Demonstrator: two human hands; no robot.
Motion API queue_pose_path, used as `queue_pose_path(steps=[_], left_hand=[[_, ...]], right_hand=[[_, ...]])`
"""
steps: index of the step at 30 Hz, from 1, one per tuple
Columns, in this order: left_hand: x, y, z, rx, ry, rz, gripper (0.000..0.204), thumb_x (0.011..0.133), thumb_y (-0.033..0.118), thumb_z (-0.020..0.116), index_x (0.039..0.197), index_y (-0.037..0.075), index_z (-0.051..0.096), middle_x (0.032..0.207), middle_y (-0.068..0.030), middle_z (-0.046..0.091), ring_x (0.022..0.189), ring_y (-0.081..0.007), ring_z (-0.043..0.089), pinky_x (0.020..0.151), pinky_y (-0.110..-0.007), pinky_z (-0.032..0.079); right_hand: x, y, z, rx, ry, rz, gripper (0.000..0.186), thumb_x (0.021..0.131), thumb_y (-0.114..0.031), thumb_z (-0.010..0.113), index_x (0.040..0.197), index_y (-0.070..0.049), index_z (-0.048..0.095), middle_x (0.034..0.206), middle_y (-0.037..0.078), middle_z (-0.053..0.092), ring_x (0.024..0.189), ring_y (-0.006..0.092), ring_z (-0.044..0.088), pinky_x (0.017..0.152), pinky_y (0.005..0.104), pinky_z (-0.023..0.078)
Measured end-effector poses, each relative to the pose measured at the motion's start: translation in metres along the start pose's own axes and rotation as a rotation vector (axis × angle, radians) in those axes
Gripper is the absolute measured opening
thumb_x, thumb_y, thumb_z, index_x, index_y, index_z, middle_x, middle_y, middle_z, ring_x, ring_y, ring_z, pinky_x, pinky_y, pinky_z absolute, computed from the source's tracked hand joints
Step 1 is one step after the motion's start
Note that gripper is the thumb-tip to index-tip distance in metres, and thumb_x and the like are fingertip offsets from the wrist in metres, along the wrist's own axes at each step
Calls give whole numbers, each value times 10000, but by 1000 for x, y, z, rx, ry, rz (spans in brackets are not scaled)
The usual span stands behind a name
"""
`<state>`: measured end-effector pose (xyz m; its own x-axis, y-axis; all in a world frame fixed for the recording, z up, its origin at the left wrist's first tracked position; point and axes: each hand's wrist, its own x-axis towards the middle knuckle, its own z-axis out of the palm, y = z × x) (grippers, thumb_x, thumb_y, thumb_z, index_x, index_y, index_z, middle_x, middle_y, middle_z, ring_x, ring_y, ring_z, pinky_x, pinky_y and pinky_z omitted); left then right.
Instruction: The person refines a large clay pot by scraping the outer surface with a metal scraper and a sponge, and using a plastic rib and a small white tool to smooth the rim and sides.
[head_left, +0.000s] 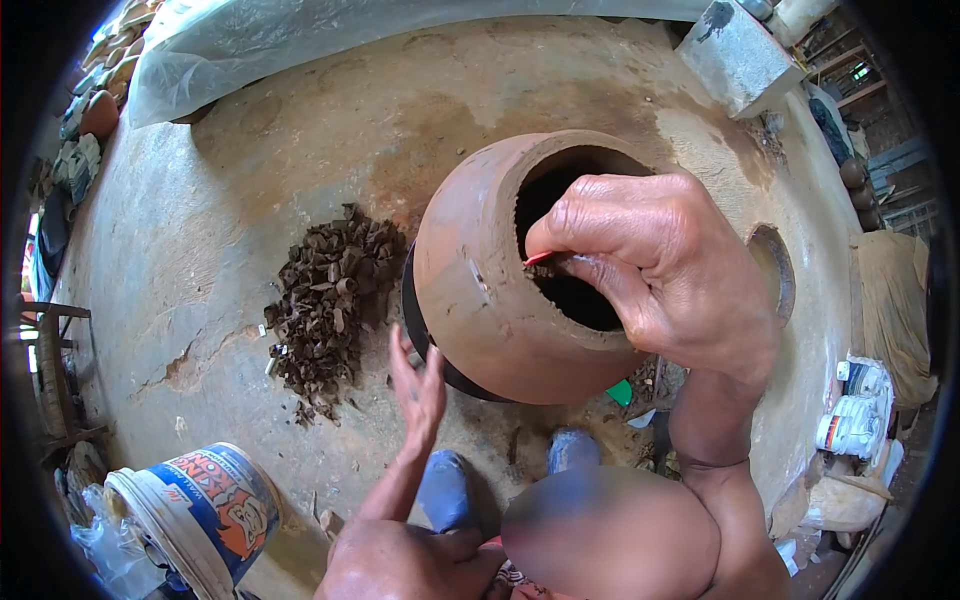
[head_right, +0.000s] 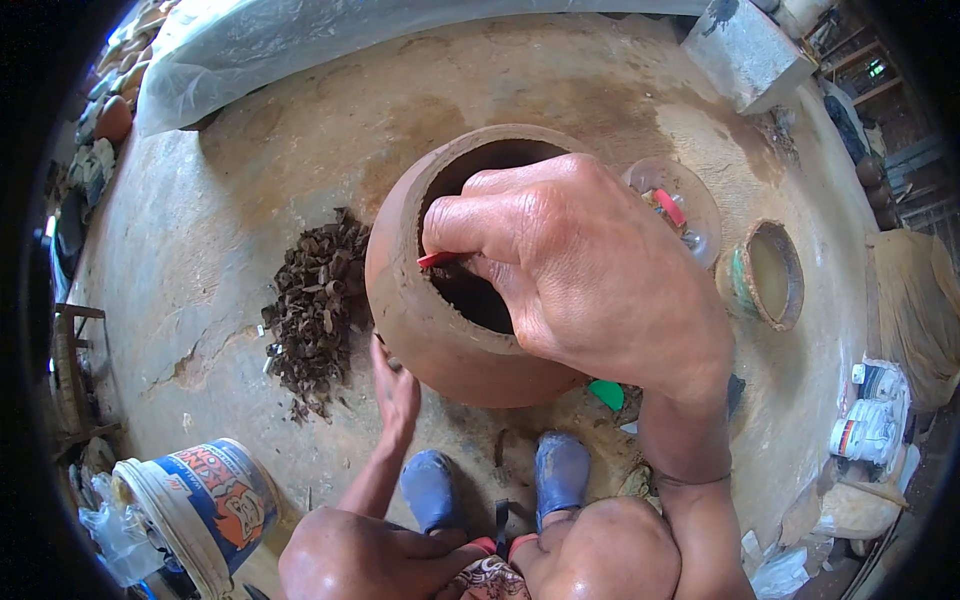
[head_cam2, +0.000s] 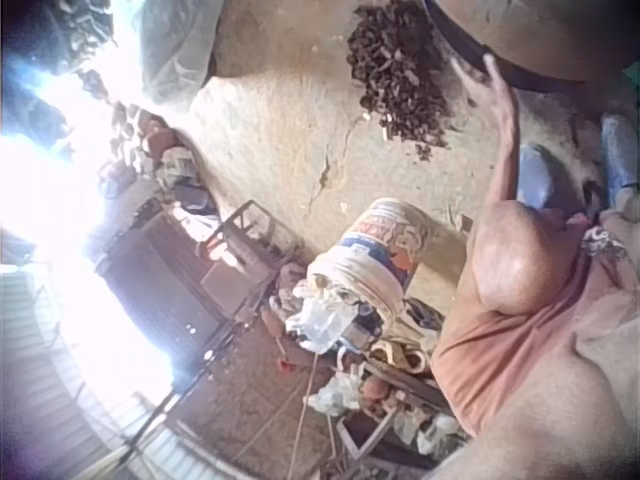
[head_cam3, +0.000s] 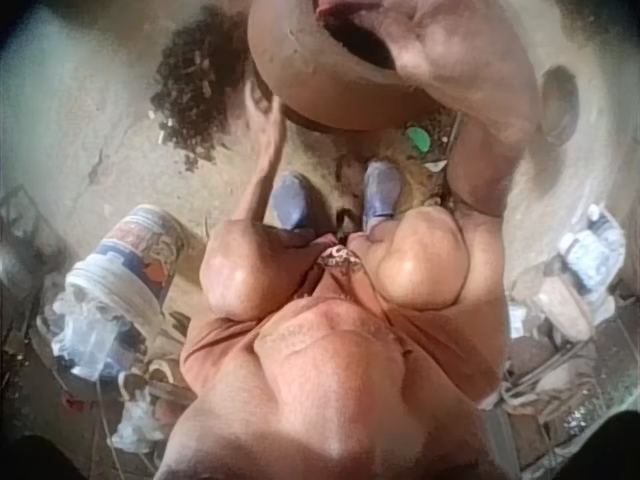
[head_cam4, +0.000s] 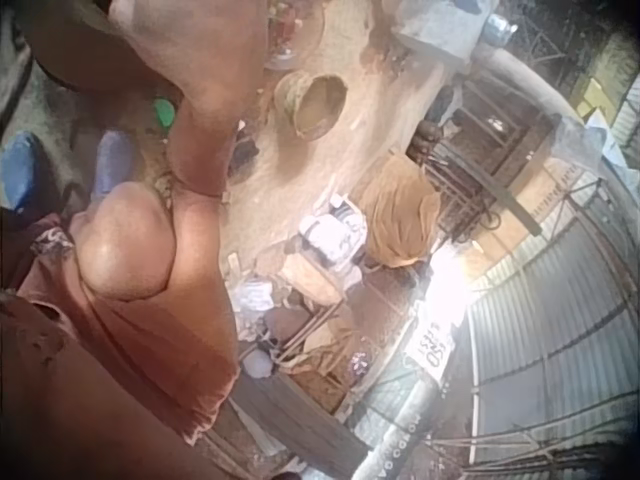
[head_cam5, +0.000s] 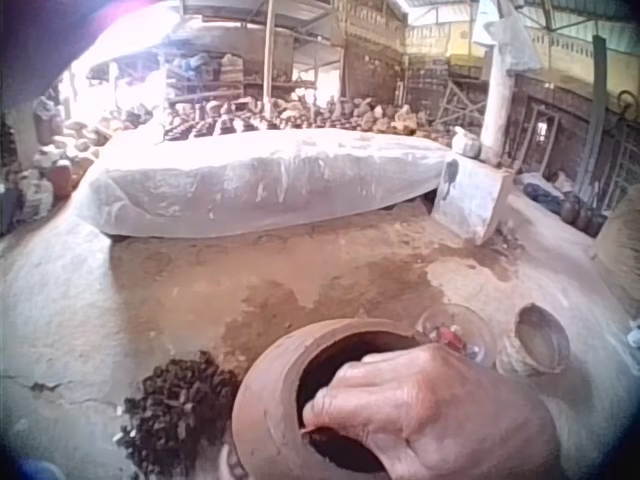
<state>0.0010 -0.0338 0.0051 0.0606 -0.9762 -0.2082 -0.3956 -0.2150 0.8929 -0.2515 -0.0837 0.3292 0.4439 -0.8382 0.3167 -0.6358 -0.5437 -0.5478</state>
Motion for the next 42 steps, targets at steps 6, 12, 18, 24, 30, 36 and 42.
queue_pose_path(steps=[6,12,18,24,30,36,42], left_hand=[[2,-16,-6,-396,-233,-235,892,1037,305,638,1689,200,39,1366,-190,618,938,-200,676,568,-268,533],[82,-10,-6,-258,-340,-8,791,1028,265,650,1672,158,205,1250,-102,691,767,-129,591,687,-299,509],[195,26,-11,-383,-276,190,718,1018,230,685,1621,69,330,1503,-256,530,1345,-277,568,1089,-374,483],[161,45,4,-388,-150,314,660,1014,203,680,1588,74,381,1572,-248,454,1444,-328,470,1169,-424,412],[27,9,-8,-233,13,-49,780,995,305,699,1627,97,293,1430,-241,574,1226,-321,616,1018,-443,513],[-19,-15,-2,-368,-202,-293,847,1039,246,625,1688,198,83,1173,-151,671,937,-205,672,646,-304,558],[101,6,-17,-260,-287,22,799,1045,205,624,1675,148,137,1164,-157,668,894,-149,651,716,-280,539]], right_hand=[[0,-2,-4,22,-45,-5,265,731,118,643,967,10,699,877,157,680,814,356,666,700,405,534],[-5,-1,-8,31,-94,21,289,715,136,580,949,12,693,850,158,652,780,346,646,688,399,527],[1,-6,-13,47,-95,-39,301,704,137,557,947,19,691,848,159,642,764,339,641,671,388,526],[-4,0,-11,52,-98,-46,312,705,144,541,953,29,692,848,156,641,762,321,644,660,372,531],[-4,4,-15,70,-115,-69,322,707,153,537,961,32,694,851,153,644,760,305,652,661,359,533],[-2,11,-15,111,-139,-101,333,698,148,521,964,38,690,856,149,635,756,293,652,656,356,528],[-8,14,-18,131,-178,-75,324,685,115,519,957,46,680,849,150,630,744,286,646,651,353,518]])
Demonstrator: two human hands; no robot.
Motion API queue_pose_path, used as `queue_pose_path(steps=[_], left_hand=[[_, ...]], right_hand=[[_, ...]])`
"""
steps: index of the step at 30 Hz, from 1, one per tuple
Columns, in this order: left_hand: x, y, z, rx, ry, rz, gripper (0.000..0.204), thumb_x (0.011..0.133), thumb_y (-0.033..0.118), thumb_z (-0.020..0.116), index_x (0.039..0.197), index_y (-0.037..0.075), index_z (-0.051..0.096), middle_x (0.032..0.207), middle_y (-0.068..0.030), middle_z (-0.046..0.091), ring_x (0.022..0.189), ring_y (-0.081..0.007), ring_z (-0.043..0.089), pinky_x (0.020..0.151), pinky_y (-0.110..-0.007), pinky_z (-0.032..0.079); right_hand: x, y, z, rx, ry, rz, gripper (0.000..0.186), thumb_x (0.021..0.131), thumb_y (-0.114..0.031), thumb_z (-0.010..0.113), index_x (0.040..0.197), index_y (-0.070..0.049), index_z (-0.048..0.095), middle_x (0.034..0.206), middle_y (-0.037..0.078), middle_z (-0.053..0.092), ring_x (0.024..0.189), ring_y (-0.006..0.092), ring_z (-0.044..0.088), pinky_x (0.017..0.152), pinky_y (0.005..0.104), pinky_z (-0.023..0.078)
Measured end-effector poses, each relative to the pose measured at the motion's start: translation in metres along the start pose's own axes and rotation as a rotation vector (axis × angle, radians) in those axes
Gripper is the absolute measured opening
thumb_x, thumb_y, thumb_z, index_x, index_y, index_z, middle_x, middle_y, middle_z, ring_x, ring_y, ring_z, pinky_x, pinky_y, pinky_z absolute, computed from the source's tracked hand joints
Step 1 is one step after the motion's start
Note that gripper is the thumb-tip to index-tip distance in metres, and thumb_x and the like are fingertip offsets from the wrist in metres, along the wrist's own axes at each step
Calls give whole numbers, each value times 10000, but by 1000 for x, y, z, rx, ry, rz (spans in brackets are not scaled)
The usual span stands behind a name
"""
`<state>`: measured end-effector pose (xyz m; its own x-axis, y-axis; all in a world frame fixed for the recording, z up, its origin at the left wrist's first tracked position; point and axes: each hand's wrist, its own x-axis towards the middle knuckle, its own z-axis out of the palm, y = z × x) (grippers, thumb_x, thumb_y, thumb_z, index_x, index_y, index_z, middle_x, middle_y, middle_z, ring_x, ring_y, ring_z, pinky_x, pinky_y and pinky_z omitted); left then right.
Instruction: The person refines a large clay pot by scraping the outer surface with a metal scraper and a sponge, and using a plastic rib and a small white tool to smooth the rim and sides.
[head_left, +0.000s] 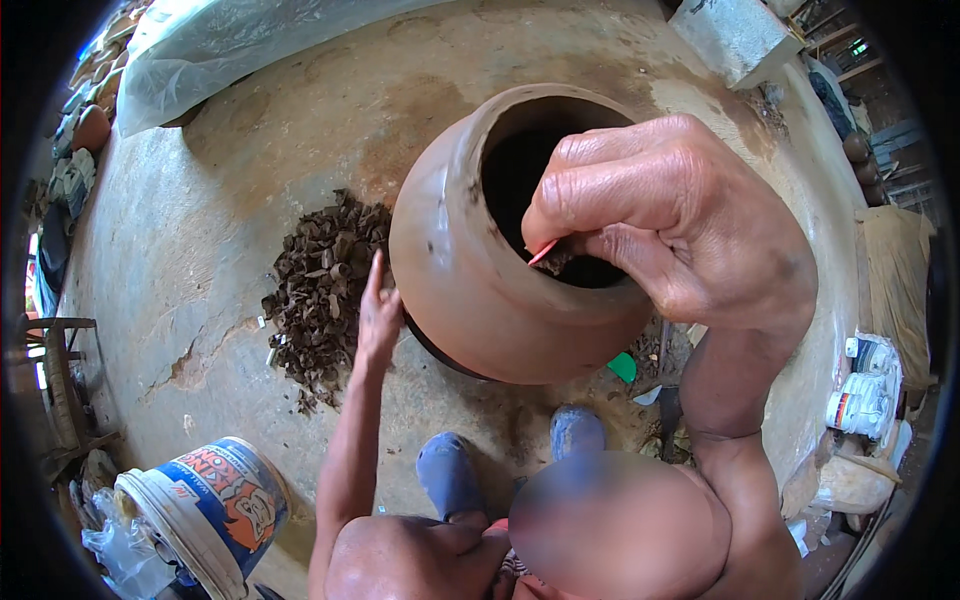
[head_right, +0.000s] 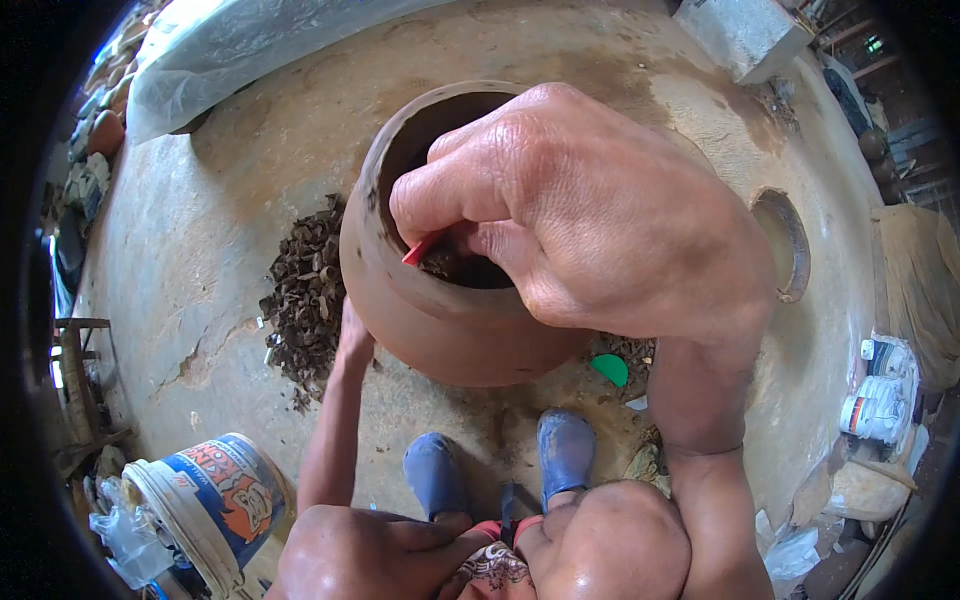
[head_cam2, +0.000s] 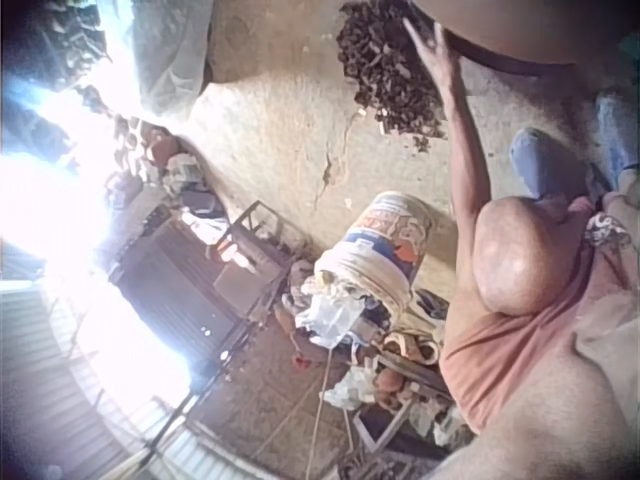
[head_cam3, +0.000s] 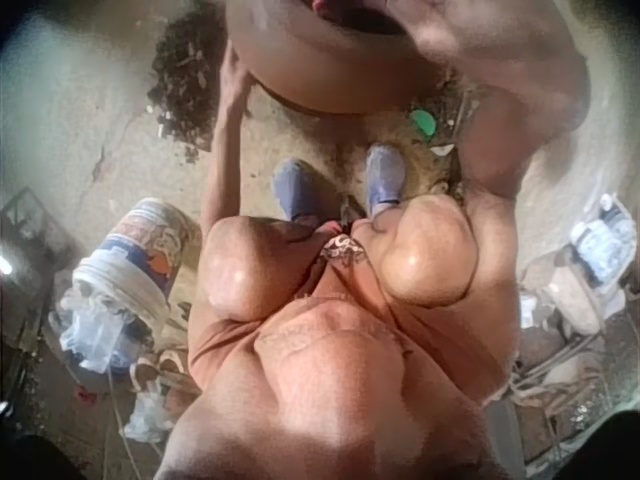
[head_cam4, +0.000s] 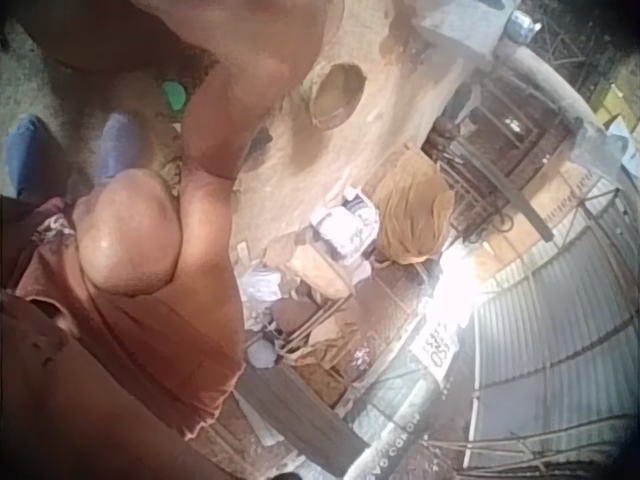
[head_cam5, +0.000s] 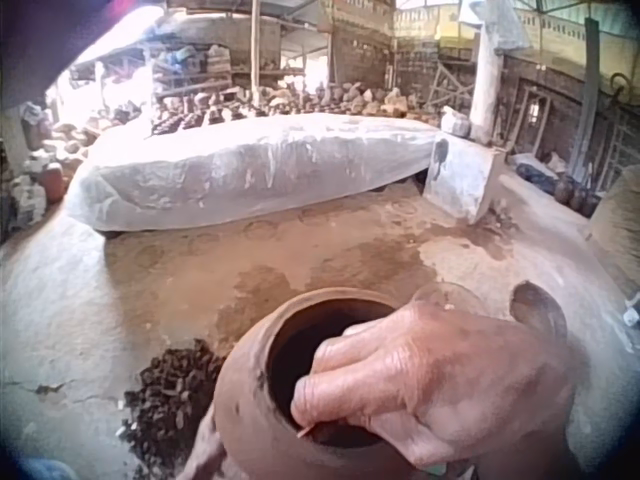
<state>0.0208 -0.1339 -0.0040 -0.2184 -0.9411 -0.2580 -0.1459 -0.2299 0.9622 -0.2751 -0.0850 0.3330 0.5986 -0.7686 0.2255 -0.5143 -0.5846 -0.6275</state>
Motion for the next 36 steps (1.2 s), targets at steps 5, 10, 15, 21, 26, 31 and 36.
queue_pose_path(steps=[5,10,15,21,26,31,36], left_hand=[[72,43,-9,-250,-9,158,747,1054,181,621,1663,99,197,1405,-229,600,1095,-180,650,915,-304,549],[37,39,4,-92,123,257,645,1064,167,595,1628,91,289,1510,-260,507,1350,-290,554,1102,-392,475],[-81,0,36,42,269,0,796,1007,268,675,1636,71,231,1416,-259,572,1226,-339,623,996,-440,534],[-111,-25,47,-293,-6,-299,843,1060,164,584,1684,240,23,1028,-121,716,585,-123,642,553,-282,566],[-12,-23,-17,36,-73,-98,823,1044,227,625,1684,158,112,697,23,575,527,-65,446,470,-254,378],[66,24,-2,-358,28,113,793,1043,293,657,1663,92,205,922,-26,652,817,-87,601,733,-274,526],[41,35,4,-183,42,236,728,1060,271,626,1652,104,236,1535,-213,495,1249,-205,591,1060,-348,496]], right_hand=[[1,-4,-5,15,4,-20,301,680,105,532,937,42,675,834,153,631,750,299,646,661,358,515],[-1,0,-2,-8,-43,-29,287,667,125,548,910,33,669,832,152,642,770,324,645,671,380,515],[1,3,-2,25,-27,-80,279,666,129,560,901,26,670,831,147,642,777,325,650,670,379,507],[4,-3,-7,27,-59,-78,271,676,125,564,900,19,673,831,146,636,771,323,646,666,378,503],[7,9,2,44,-67,-108,274,680,123,562,905,16,676,833,140,638,759,309,645,665,371,501],[8,8,-6,37,-62,-85,257,696,115,564,909,27,677,835,137,645,752,301,644,663,367,501],[7,10,-3,61,-76,-60,254,702,98,564,913,27,687,833,136,648,754,308,642,663,372,500]])
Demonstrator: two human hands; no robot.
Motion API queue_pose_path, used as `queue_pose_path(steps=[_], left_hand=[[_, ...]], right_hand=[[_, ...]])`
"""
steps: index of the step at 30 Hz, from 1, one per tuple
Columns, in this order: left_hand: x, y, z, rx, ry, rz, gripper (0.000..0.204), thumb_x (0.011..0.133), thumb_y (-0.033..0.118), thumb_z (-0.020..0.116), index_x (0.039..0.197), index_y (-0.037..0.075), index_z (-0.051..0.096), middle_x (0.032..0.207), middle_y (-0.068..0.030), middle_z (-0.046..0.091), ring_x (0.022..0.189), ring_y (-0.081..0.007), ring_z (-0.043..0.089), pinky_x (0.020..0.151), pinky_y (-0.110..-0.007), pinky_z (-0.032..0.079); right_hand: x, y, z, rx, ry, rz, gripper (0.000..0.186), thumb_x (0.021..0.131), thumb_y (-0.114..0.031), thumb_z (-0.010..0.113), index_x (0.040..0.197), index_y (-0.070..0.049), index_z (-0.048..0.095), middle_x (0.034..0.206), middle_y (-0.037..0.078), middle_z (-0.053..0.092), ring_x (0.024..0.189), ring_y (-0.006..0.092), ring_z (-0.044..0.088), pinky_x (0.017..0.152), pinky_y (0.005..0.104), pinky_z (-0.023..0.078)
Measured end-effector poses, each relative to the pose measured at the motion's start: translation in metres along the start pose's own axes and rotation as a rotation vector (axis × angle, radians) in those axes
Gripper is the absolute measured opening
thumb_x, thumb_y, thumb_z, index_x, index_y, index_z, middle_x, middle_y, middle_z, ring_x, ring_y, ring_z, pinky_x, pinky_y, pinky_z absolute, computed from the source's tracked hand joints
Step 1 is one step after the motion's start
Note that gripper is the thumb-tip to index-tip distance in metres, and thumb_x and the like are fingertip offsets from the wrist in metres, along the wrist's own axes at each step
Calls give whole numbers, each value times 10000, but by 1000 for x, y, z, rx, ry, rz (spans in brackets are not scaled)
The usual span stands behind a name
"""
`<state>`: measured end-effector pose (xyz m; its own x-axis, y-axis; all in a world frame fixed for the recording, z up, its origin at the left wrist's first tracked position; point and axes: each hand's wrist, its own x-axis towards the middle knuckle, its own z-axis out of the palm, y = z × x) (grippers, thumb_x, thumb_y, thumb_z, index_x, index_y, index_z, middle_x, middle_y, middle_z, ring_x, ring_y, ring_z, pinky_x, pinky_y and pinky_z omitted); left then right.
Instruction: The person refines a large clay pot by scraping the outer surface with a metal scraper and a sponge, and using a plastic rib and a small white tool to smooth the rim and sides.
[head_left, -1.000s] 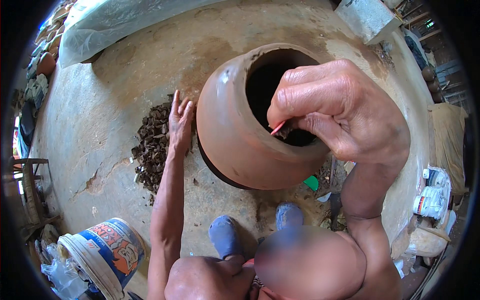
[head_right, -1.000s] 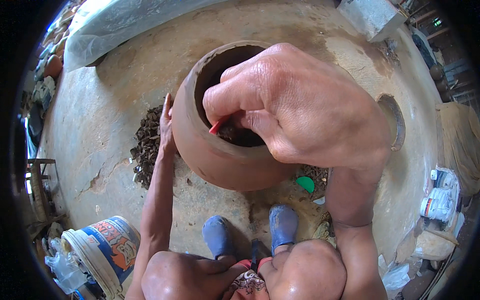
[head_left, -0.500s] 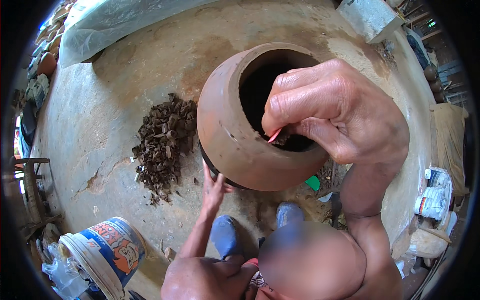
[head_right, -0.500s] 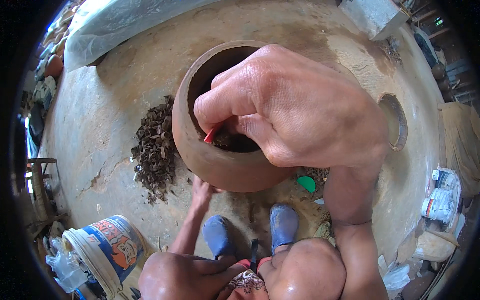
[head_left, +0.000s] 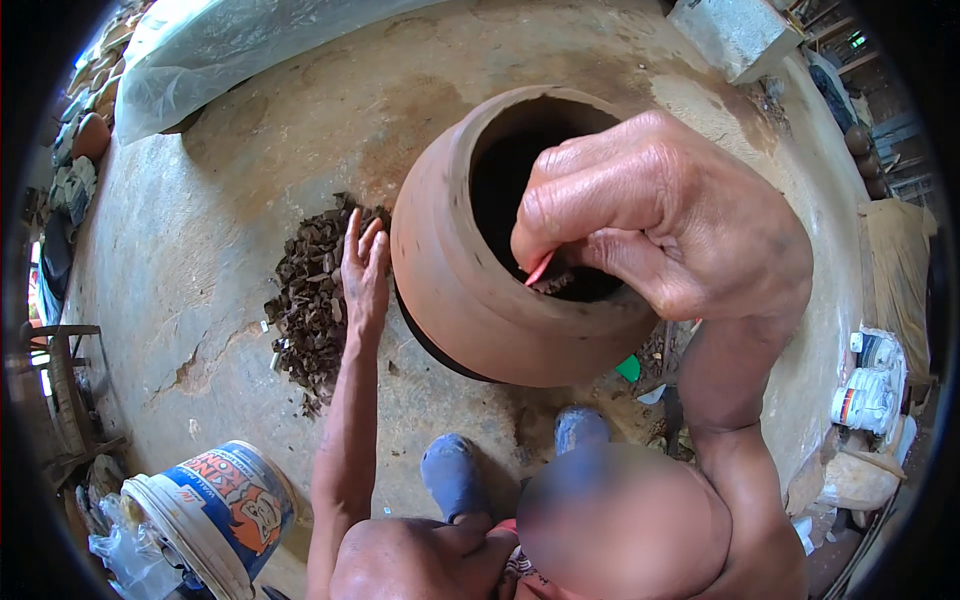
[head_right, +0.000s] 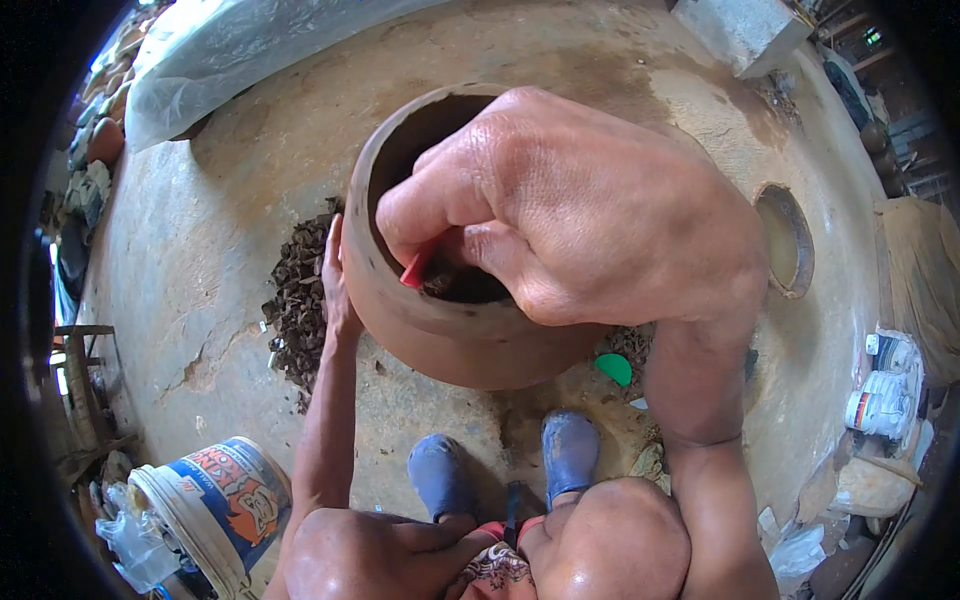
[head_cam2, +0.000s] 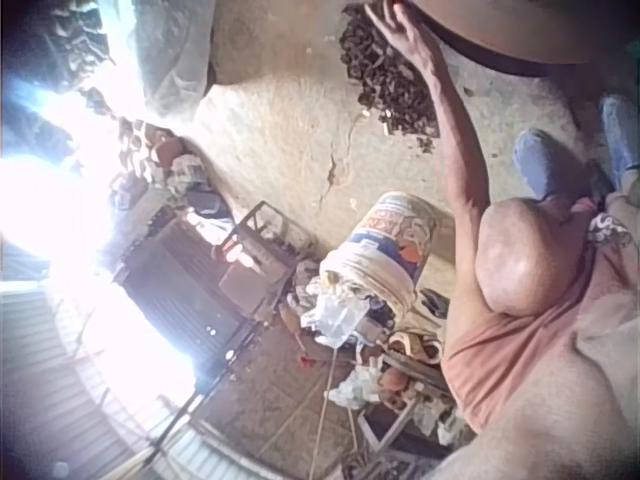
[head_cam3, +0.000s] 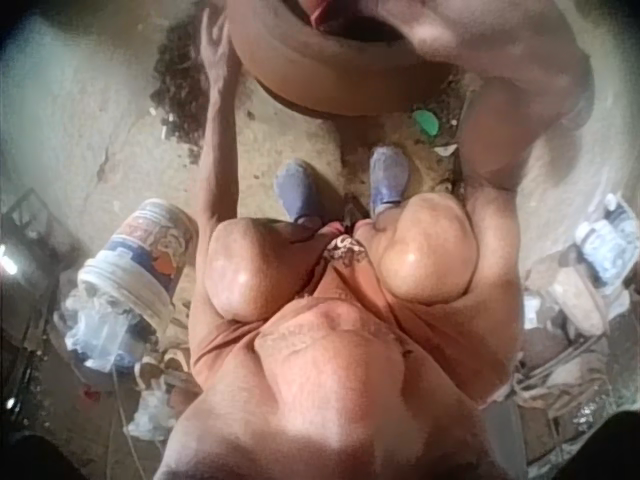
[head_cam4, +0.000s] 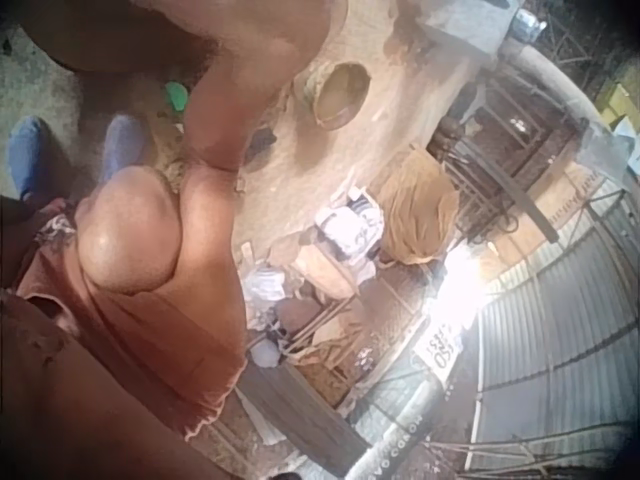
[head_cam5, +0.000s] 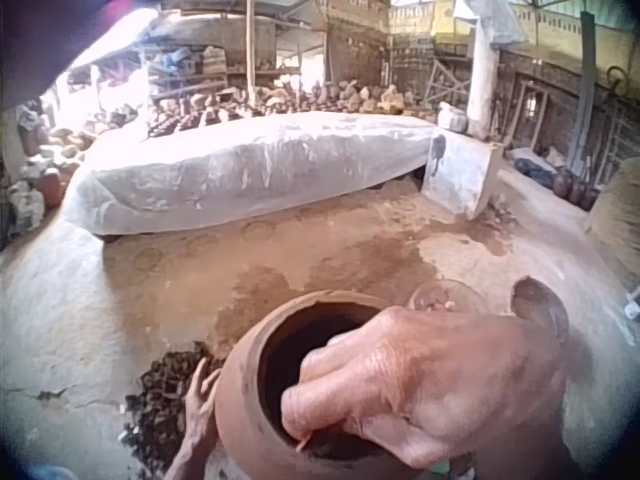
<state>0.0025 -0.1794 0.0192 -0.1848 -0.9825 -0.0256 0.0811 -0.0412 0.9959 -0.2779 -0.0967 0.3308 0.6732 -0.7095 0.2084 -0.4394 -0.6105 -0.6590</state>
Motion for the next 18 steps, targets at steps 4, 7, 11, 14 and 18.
queue_pose_path(steps=[4,7,11,14,18], left_hand=[[-51,2,-11,92,-13,-27,733,1045,194,640,1641,56,236,1517,-221,499,1326,-246,560,1105,-365,470],[-76,-13,-8,70,1,-119,732,1046,162,636,1643,56,226,1524,-211,490,1337,-244,556,1110,-361,466],[-88,-13,4,21,-1,-227,725,1044,124,628,1645,72,226,1516,-157,511,1321,-206,565,1092,-340,476],[-90,-2,-6,108,25,-283,710,1041,78,611,1642,71,233,1506,-118,528,1313,-187,568,1096,-341,474],[-93,13,11,85,13,-150,675,1016,84,646,1610,79,325,1450,-105,578,1281,-189,585,1089,-332,469]], right_hand=[[3,3,-1,23,0,-40,259,698,85,573,920,24,691,837,137,650,758,314,642,662,375,501],[-1,2,-9,-5,-53,-13,263,693,80,573,921,24,692,848,142,651,764,319,644,663,380,506],[-5,-2,-16,-2,-100,67,260,690,85,569,909,22,692,859,147,653,778,328,649,674,389,517],[-5,10,-8,29,-70,-34,256,689,76,564,902,18,694,857,148,653,776,322,653,679,391,522],[-11,6,-23,-8,-128,-57,218,706,35,568,886,29,690,860,153,660,761,306,656,677,379,525]])
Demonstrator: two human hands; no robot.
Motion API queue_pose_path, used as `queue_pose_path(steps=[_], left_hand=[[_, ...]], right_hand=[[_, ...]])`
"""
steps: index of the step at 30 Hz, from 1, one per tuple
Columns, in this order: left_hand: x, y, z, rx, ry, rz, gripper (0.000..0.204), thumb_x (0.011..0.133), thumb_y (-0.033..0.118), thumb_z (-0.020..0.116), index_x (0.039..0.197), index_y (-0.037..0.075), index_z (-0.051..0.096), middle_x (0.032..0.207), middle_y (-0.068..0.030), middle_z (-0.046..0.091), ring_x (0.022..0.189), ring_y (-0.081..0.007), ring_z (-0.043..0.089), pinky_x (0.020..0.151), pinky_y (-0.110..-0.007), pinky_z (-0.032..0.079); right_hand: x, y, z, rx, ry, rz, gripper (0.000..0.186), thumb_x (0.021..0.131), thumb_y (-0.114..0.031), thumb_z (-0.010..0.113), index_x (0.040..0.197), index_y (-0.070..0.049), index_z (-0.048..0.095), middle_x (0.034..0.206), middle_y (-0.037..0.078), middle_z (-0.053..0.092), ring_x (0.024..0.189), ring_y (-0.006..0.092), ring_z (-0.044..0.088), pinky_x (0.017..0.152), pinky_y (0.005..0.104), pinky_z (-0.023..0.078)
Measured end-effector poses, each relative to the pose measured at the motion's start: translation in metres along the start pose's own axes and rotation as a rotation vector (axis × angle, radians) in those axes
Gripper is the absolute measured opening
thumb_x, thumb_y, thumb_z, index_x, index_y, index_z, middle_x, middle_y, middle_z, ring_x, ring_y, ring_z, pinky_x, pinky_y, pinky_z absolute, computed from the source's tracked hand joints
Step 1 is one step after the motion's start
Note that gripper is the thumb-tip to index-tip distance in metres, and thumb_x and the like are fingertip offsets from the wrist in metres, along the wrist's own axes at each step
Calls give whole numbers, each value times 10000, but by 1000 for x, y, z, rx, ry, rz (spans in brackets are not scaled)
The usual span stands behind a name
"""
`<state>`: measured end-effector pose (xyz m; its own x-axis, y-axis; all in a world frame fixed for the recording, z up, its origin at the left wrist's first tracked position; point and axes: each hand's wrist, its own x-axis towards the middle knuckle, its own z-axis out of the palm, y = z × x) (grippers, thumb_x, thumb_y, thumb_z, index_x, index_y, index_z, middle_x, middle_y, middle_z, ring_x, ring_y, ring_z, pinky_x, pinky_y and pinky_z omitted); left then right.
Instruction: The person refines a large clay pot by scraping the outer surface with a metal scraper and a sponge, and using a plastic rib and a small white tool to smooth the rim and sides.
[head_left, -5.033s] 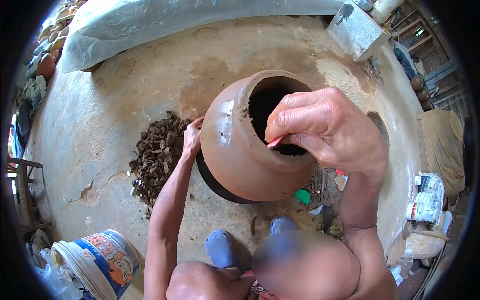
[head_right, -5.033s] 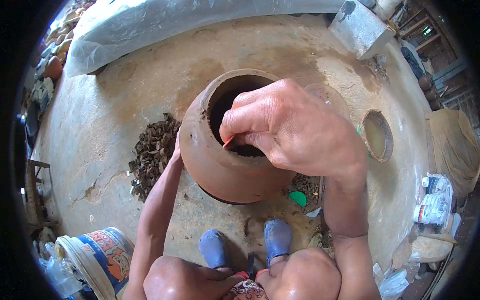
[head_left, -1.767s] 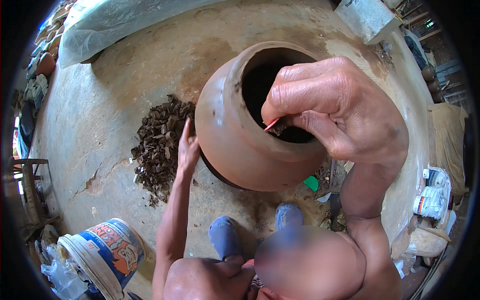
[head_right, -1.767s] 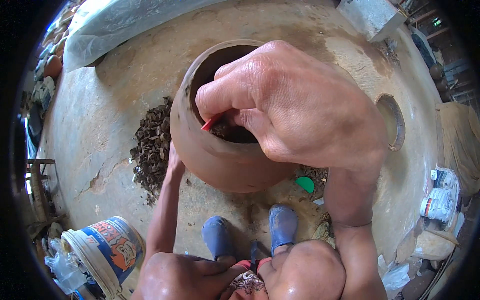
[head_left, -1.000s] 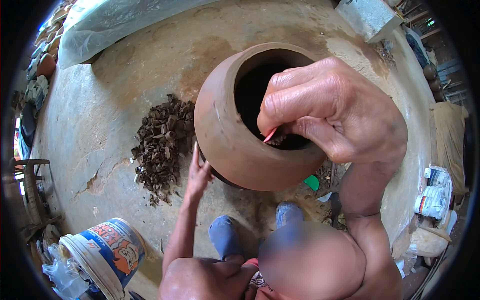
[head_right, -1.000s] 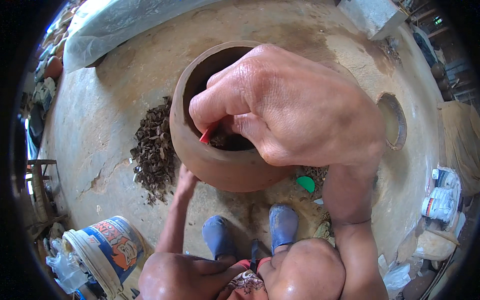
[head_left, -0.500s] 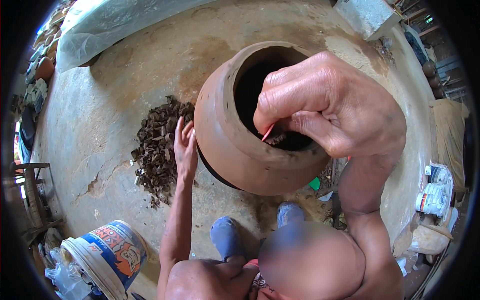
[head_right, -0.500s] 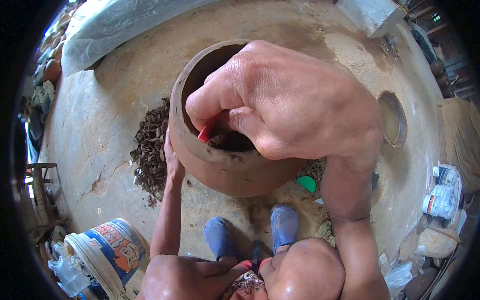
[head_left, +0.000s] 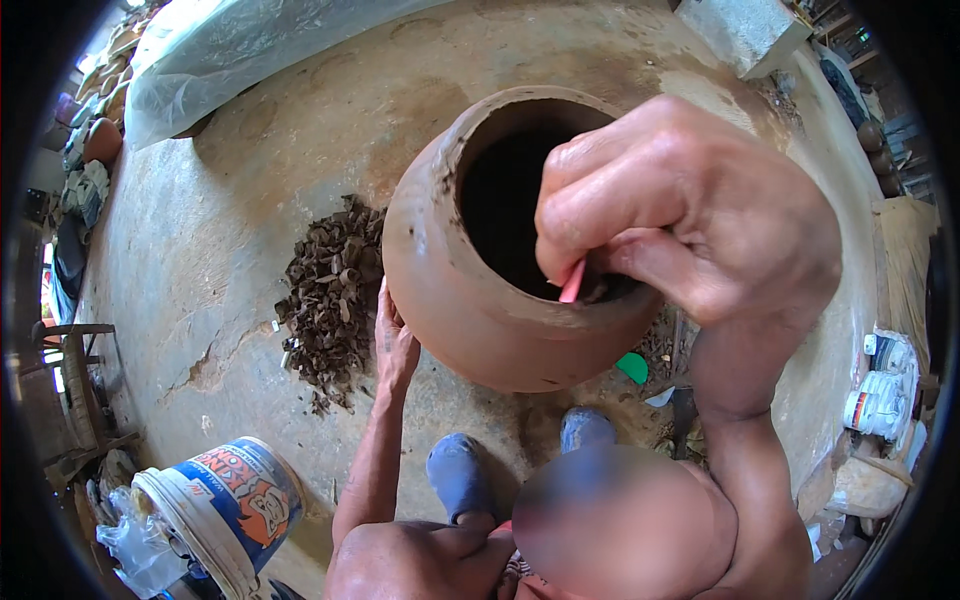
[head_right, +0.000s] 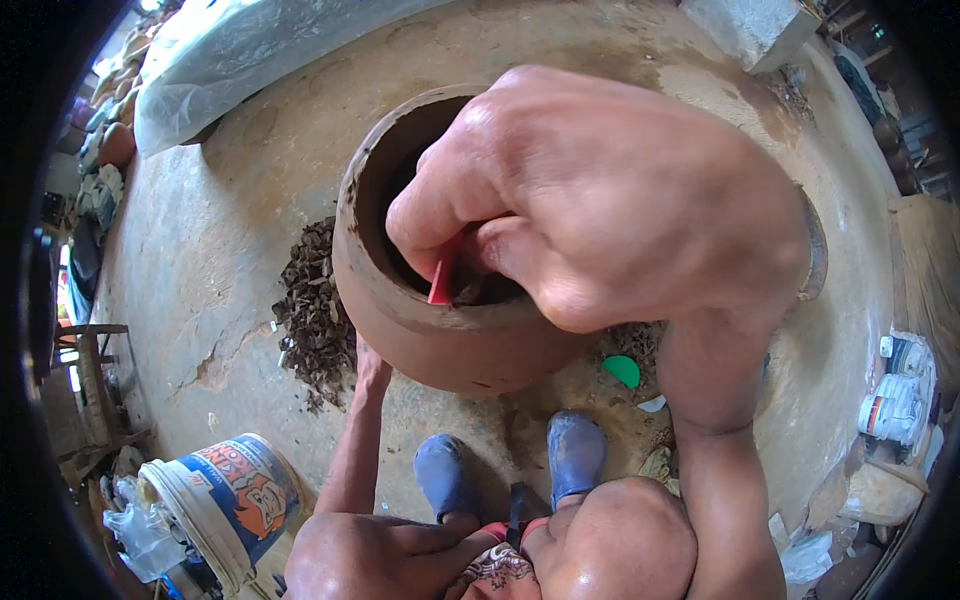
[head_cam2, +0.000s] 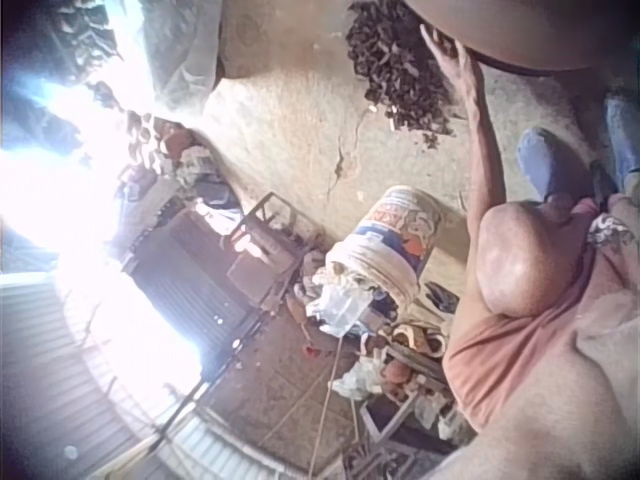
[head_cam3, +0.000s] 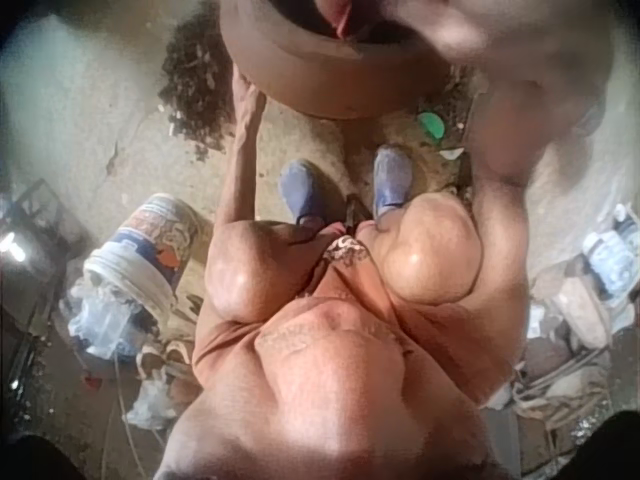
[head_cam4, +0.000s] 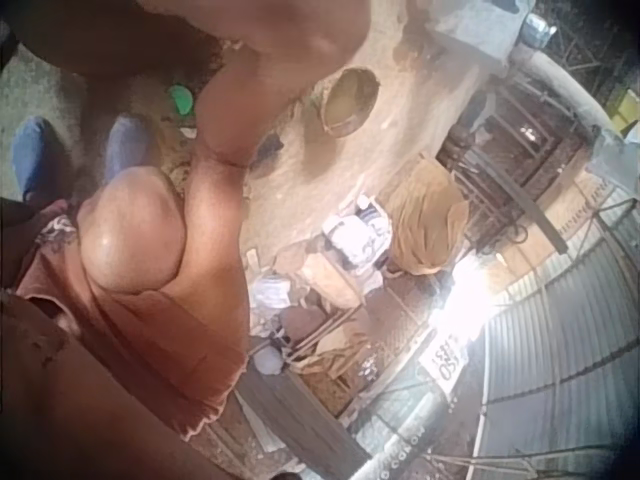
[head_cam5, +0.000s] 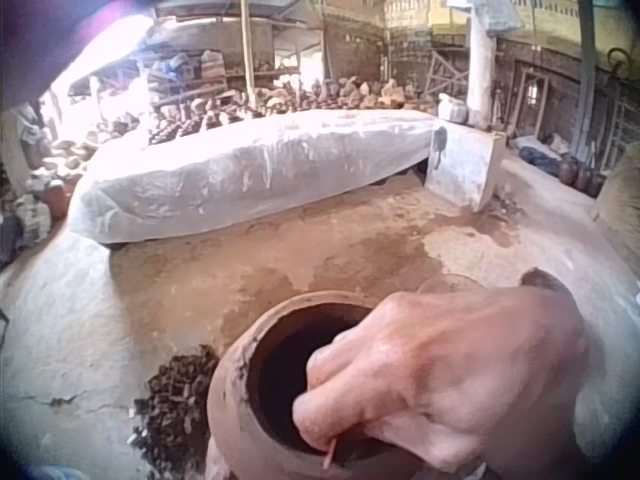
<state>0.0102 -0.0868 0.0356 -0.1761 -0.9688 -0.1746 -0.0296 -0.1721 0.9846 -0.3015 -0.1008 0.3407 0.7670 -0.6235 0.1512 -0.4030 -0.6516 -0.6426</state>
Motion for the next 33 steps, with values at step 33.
queue_pose_path(steps=[33], left_hand=[[-3,-87,-74,0,-235,-225,607,953,231,755,1462,59,473,1400,-89,571,1225,-214,606,975,-364,553]], right_hand=[[-439,50,289,-1020,959,1897,537,806,-354,825,1297,-183,689,1372,149,662,1144,427,677,976,533,524]])
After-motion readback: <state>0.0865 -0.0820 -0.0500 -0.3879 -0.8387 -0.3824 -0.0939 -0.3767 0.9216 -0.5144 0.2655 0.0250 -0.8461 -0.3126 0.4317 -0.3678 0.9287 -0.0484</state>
